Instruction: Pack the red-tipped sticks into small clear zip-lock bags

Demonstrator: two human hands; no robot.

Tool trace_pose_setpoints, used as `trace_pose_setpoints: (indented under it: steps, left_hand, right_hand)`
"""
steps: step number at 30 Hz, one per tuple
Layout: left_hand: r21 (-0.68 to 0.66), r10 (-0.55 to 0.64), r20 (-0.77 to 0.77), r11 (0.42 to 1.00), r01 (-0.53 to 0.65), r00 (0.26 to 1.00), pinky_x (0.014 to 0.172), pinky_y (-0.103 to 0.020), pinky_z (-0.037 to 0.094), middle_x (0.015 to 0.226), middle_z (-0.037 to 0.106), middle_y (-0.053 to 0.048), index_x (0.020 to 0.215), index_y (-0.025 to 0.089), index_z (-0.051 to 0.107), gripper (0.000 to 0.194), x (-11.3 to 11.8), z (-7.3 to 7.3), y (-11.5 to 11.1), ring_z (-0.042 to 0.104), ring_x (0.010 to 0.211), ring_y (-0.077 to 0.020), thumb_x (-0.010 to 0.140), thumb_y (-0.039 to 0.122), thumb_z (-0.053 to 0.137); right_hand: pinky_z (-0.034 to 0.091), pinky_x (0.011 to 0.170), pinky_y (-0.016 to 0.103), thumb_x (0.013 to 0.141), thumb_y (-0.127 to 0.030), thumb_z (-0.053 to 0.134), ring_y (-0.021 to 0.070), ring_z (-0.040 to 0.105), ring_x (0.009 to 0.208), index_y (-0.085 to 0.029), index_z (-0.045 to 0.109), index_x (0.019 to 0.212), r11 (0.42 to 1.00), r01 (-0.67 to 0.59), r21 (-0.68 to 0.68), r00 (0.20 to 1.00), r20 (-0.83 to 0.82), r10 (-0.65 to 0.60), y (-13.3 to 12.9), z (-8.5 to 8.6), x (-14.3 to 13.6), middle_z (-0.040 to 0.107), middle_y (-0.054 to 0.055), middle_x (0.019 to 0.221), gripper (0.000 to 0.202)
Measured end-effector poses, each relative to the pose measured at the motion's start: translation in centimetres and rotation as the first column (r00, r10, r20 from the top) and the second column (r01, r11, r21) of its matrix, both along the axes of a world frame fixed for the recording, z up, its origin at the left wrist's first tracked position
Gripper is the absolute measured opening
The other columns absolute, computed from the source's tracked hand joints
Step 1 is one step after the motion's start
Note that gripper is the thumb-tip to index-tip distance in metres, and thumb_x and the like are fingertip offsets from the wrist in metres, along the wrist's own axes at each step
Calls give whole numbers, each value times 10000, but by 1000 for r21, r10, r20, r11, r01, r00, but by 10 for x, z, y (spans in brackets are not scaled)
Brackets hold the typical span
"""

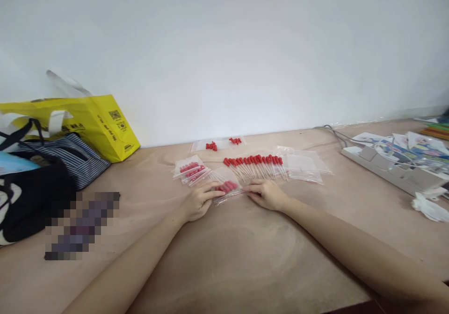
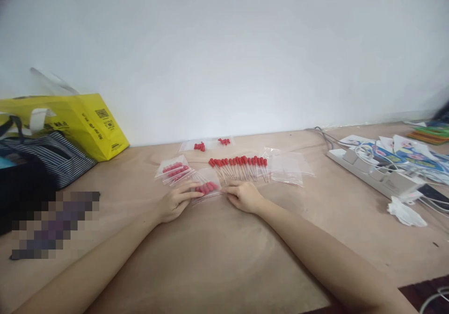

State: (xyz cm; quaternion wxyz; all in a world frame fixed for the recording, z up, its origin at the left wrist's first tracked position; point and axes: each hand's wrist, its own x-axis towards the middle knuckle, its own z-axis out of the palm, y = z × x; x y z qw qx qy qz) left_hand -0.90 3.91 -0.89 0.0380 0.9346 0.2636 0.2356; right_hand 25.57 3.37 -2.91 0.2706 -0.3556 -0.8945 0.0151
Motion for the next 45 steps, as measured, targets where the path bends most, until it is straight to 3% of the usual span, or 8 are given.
trace_pose_setpoints:
  steps: [6, 12, 19, 25, 32, 38, 45]
  left_hand:
    - [-82, -16, 31, 996, 18, 999, 913, -342, 422, 1129, 564, -66, 989, 191, 601, 331, -1, -1, -12, 492, 1083, -170, 796, 84, 355]
    - [-128, 15, 35, 992, -11, 999, 891, -331, 431, 1098, 572, -69, 977, 187, 565, 219, 3, 4, -13, 515, 1044, -183, 799, 183, 439]
    - [-80, 166, 49, 984, -161, 985, 791, -331, 471, 1002, 588, -63, 1018, 191, 537, 282, 18, 3, -18, 568, 891, -192, 768, 321, 550]
    - [30, 211, 75, 976, -214, 975, 750, -329, 484, 948, 603, -64, 969, 185, 566, 247, 25, -3, -16, 581, 845, -197, 770, 331, 553]
    - [264, 194, 59, 943, -203, 979, 729, -319, 495, 869, 632, -61, 897, 187, 605, 180, 44, -15, -11, 600, 801, -182, 829, 215, 440]
    - [362, 153, -9, 922, -139, 988, 648, -302, 503, 807, 656, -56, 735, 166, 629, 271, 48, -13, -10, 617, 736, -179, 852, 159, 385]
    - [457, 164, -11, 879, -141, 986, 610, -264, 493, 863, 674, -37, 823, 167, 627, 224, 48, -12, -11, 634, 722, -160, 858, 164, 406]
  right_hand:
    - [318, 502, 202, 861, -198, 381, 101, 541, 651, -184, 614, 969, 946, -110, 306, 970, 239, 35, 12, -1, -5, 613, 43, 765, 257]
    - [311, 516, 222, 862, -158, 386, 100, 523, 634, -157, 619, 830, 860, -166, 483, 972, 227, 60, 23, -3, -16, 603, 45, 706, 236]
    - [339, 561, 217, 867, -160, 363, 103, 538, 684, -158, 612, 863, 901, -110, 419, 985, 164, 44, 23, -6, -13, 619, 59, 764, 249]
    - [330, 556, 229, 870, -170, 343, 110, 512, 654, -157, 598, 776, 874, -151, 462, 977, 205, 61, 23, -6, -13, 594, 40, 694, 271]
    - [300, 541, 232, 846, -162, 356, 100, 479, 606, -156, 562, 704, 864, -202, 461, 974, 184, 129, 21, -1, -16, 549, 23, 633, 251]
    - [270, 524, 238, 868, -203, 366, 94, 483, 606, -168, 585, 726, 849, -154, 505, 983, 166, 79, 18, 0, -19, 573, 20, 647, 264]
    - [285, 532, 242, 860, -166, 355, 94, 466, 576, -157, 570, 656, 826, -190, 531, 973, 216, 85, 19, 1, -21, 556, 17, 603, 297]
